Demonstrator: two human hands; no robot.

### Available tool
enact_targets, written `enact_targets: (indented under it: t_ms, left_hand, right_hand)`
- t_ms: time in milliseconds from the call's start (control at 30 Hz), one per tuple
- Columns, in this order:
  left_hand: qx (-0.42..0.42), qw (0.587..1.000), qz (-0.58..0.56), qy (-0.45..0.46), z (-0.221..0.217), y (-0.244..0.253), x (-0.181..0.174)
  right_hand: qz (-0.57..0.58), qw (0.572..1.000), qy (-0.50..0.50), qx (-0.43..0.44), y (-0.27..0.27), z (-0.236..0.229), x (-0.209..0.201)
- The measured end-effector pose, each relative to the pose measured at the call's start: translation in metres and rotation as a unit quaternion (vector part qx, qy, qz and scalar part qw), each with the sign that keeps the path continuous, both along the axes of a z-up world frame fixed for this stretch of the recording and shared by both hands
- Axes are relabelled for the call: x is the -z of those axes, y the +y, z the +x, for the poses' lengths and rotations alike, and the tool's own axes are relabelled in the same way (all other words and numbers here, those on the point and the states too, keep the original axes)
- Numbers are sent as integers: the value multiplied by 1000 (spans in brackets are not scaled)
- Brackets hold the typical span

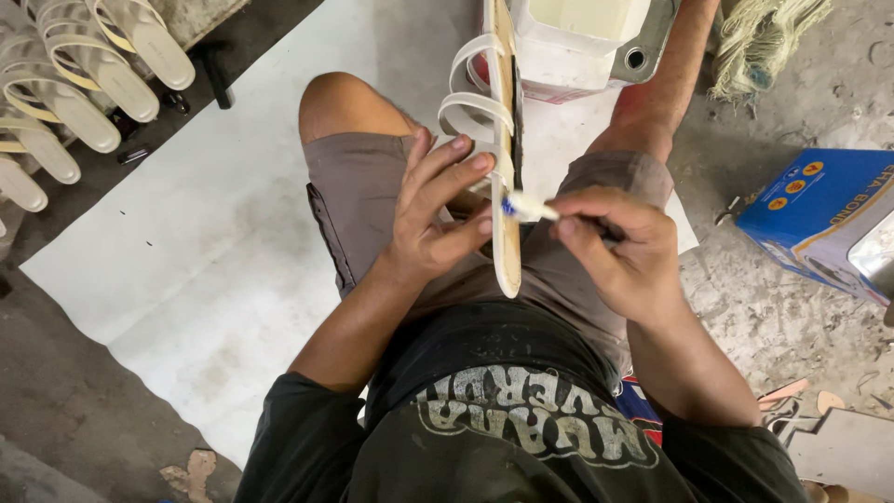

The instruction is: The person sits on the floor and applies a white liquid to the sole of a white strappy sandal using a toothbrush. They repeatedly dip the brush into a container and spread the liquid along the sole, then place the sandal aside and pick up another to repeat the process.

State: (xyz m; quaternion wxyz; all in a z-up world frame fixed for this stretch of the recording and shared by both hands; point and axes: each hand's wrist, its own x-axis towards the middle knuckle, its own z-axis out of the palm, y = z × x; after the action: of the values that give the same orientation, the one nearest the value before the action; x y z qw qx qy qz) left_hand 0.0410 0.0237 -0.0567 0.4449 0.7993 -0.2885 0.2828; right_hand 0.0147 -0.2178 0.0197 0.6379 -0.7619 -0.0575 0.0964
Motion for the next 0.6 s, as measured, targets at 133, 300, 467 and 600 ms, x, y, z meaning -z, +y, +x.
enact_targets:
  t_ms: [133, 300, 467, 600]
  left_hand:
    - [4, 1000, 1, 5, -2, -3, -10]
    - [-10, 998, 0, 57, -2, -2, -20]
    - [-40, 997, 13, 72, 0, -6, -27]
    - [-38, 994, 14, 105, -1, -5, -33]
  right_hand:
    - [-12, 998, -55, 16, 8, 1, -2]
    - [33, 994, -107, -3, 11, -6, -6]
    - [11, 993, -117, -2, 4, -9, -5]
    - [6, 993, -120, -4, 0, -10, -4]
